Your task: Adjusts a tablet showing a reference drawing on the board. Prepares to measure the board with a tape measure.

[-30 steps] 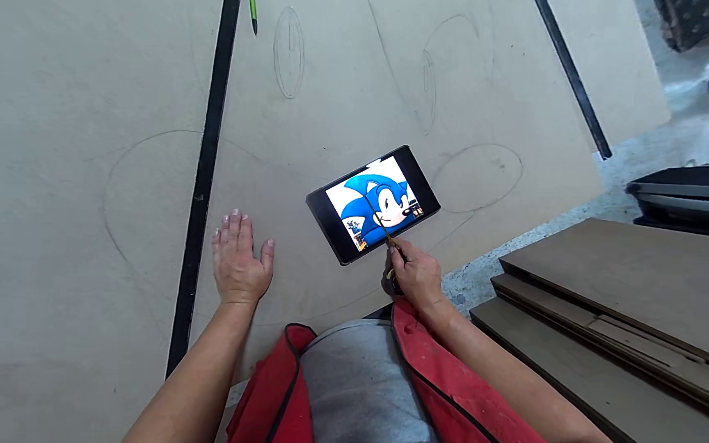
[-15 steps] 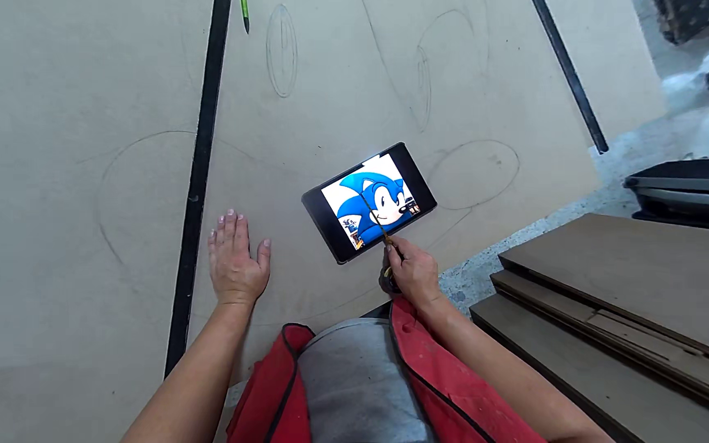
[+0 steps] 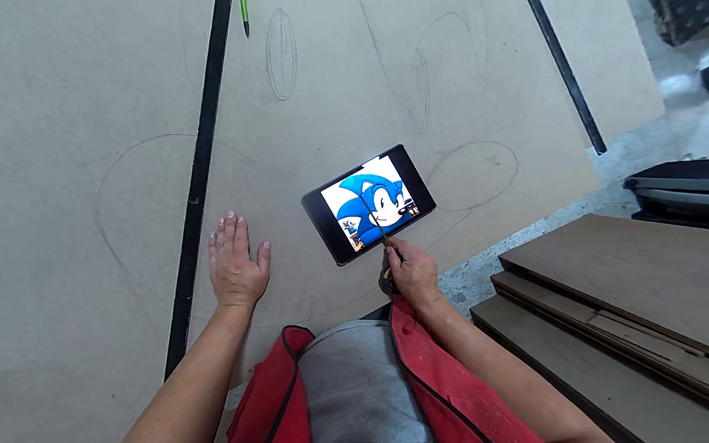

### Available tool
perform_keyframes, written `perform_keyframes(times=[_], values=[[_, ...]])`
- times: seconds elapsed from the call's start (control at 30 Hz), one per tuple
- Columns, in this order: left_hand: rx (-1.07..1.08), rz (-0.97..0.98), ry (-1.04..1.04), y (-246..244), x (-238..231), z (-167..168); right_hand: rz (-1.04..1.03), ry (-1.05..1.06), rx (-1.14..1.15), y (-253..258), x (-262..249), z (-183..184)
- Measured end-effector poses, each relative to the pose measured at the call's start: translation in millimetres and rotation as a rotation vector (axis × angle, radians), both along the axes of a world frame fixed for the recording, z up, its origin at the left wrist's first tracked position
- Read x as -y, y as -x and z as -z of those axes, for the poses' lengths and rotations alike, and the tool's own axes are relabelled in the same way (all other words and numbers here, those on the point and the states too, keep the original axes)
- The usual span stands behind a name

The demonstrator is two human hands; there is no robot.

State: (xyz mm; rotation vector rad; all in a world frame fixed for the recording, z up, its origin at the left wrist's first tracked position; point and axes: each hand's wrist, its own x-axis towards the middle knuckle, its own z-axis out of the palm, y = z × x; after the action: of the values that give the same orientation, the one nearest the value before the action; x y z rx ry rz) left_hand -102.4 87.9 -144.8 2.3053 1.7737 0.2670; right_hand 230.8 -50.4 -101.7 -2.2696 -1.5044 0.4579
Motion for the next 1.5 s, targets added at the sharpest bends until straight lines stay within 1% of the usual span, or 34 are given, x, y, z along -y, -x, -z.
perform_keyframes(times=[0.2,0.27,0.33,0.4,0.43,0.53,0.57,0.63,0.67,0.73,0.8,0.9,1.0,1.07,1.1,1.23,1.33,1.4,1.43,1.5], values=[[0.006,-0.001,0.005,0.1,0.7,3.0,0.002,0.034,-0.04,-3.9,-0.1,-0.6],[0.092,-0.025,0.028,-1.6,-0.8,-1.9,-0.014,0.03,-0.136,-10.7,-0.1,-8.8],[0.245,-0.084,0.123,-10.5,-2.5,-20.9,-0.095,0.055,-0.265,-25.3,-2.5,-23.7],[0.337,-0.107,0.208,-30.9,4.5,-49.9,-0.233,0.127,-0.381,-44.1,-4.7,-42.0],[0.375,-0.069,0.245,-45.7,10.8,-64.8,-0.311,0.154,-0.416,-53.9,-6.1,-50.5],[0.516,0.153,0.341,-99.0,30.0,-95.3,-0.487,0.225,-0.438,-83.4,-15.8,-64.9],[0.561,0.202,0.36,-116.1,34.8,-99.9,-0.519,0.246,-0.434,-93.0,-20.1,-66.2],[0.612,0.224,0.34,-143.6,40.4,-102.9,-0.567,0.272,-0.428,-112.4,-30.7,-66.4],[0.597,0.212,0.325,-153.5,40.6,-104.3,-0.595,0.271,-0.424,-123.0,-36.9,-65.7],[0.495,0.183,0.296,-168.6,39.0,-107.4,-0.675,0.268,-0.408,-145.1,-52.3,-64.6],[0.383,0.175,0.252,-182.5,39.9,-106.9,-0.756,0.275,-0.376,-165.8,-68.7,-64.7],[0.303,0.136,0.175,-210.9,32.4,-105.7,-0.847,0.256,-0.333,-199.3,-103.9,-64.9],[0.313,-0.03,0.171,-236.0,23.8,-105.5,-0.917,0.149,-0.267,-232.7,-141.1,-45.9],[0.347,-0.122,0.111,-245.1,20.3,-104.5,-0.943,0.109,-0.21,-241.8,-172.3,-37.2],[0.359,-0.174,0.114,-245.2,23.0,-104.3,-0.956,0.107,-0.189,-243.0,-186.2,-33.9],[0.308,-0.485,0.19,-218.4,62.7,-102.2,-1.022,0.149,-0.145,-236.7,-218.7,-26.4],[0.215,-0.673,0.216,-187.4,103.3,-80.3,-1.065,0.17,-0.119,-234.2,-230.6,-19.1],[0.158,-0.714,0.269,-172.0,128.9,-59.3,-1.067,0.176,-0.122,-237.1,-233.4,-13.6],[0.127,-0.699,0.299,-166.9,139.7,-49.5,-1.062,0.184,-0.125,-238.2,-233.0,-12.4],[0.087,-0.634,0.29,-162.0,151.5,-33.3,-1.058,0.184,-0.126,-236.9,-230.8,-12.6]])
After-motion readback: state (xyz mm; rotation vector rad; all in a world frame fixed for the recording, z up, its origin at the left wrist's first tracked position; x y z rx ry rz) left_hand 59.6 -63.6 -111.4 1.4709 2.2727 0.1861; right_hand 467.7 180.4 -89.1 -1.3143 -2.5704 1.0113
